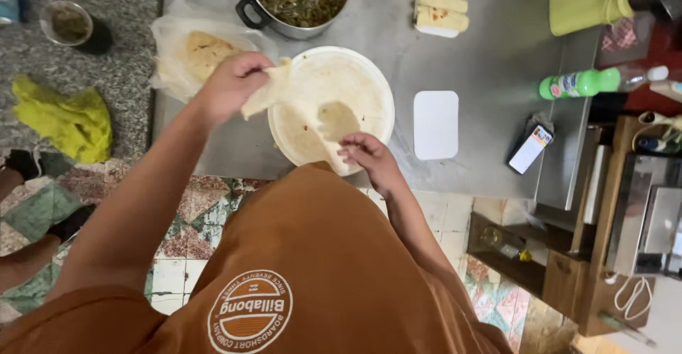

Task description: The person assembles wraps by placing flatbreads on a plate, spreading a green filling with a spoon, and rolling them into cylinders. The finished wraps are placed on a white tray.

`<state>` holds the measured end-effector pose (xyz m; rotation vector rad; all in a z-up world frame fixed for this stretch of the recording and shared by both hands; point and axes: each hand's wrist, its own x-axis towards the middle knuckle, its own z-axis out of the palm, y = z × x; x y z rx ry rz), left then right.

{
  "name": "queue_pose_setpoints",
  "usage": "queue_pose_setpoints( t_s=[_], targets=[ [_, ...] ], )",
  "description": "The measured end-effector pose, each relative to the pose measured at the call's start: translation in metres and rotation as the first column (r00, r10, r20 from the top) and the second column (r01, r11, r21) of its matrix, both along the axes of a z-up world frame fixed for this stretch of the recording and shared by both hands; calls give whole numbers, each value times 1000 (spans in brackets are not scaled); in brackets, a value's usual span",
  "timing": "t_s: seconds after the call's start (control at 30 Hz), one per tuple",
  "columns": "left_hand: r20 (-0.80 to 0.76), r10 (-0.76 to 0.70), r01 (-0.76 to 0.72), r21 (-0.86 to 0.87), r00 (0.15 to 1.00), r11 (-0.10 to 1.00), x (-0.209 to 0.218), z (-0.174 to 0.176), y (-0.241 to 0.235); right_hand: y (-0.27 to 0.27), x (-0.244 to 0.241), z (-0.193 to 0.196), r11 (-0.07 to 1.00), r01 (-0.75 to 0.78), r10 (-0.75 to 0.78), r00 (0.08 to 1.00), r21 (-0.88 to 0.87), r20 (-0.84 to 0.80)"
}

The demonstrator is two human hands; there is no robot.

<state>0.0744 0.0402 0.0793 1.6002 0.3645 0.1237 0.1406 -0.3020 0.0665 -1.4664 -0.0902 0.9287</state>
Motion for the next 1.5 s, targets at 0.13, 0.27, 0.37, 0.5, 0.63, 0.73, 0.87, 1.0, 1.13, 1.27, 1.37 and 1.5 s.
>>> queue_pose_setpoints(
  t_s=[0.13,0.27,0.37,0.5,0.63,0.73,0.87,1.0,1.13,1.27,1.37,1.5],
  targets=[
    [2,-157,152,228,988,962,30,14,-31,2,15,-12,999,31,-33,999,39,33],
    [20,-284,262,328,959,907,63,6,-53,-18,20,-28,995,100,-100,995,28,23],
    [-59,-349,339,434,935,835,75,14,-70,-35,18,-40,984,171,-168,984,44,-59],
    [-273,-431,499,630,860,596,90,-57,-124,-42,10,-45,957,286,-269,938,52,-217],
    [-408,-527,662,370,746,651,55,-76,-170,-47,13,-83,940,338,-306,901,55,-307],
    [-461,-608,747,545,646,380,36,-177,-173,-38,15,-87,920,389,-381,857,-48,-347],
    [-26,-399,239,834,917,497,26,-233,-134,-32,19,-110,913,355,-393,899,-203,-194],
    [-196,-181,252,894,964,370,39,-204,-109,-32,30,-111,858,271,-261,962,-436,84],
    [-153,-295,251,909,943,333,64,-229,-131,-24,30,-107,764,180,-99,982,-619,164],
    [-400,-247,468,695,882,546,78,-215,-145,-26,25,-106,730,142,28,971,-669,236],
    [-412,-278,485,578,868,656,86,-209,-144,-26,22,-98,735,165,67,948,-658,313],
    [-393,-428,573,425,814,700,78,-129,-138,-31,33,-110,791,244,75,872,-561,484]
  ],
)
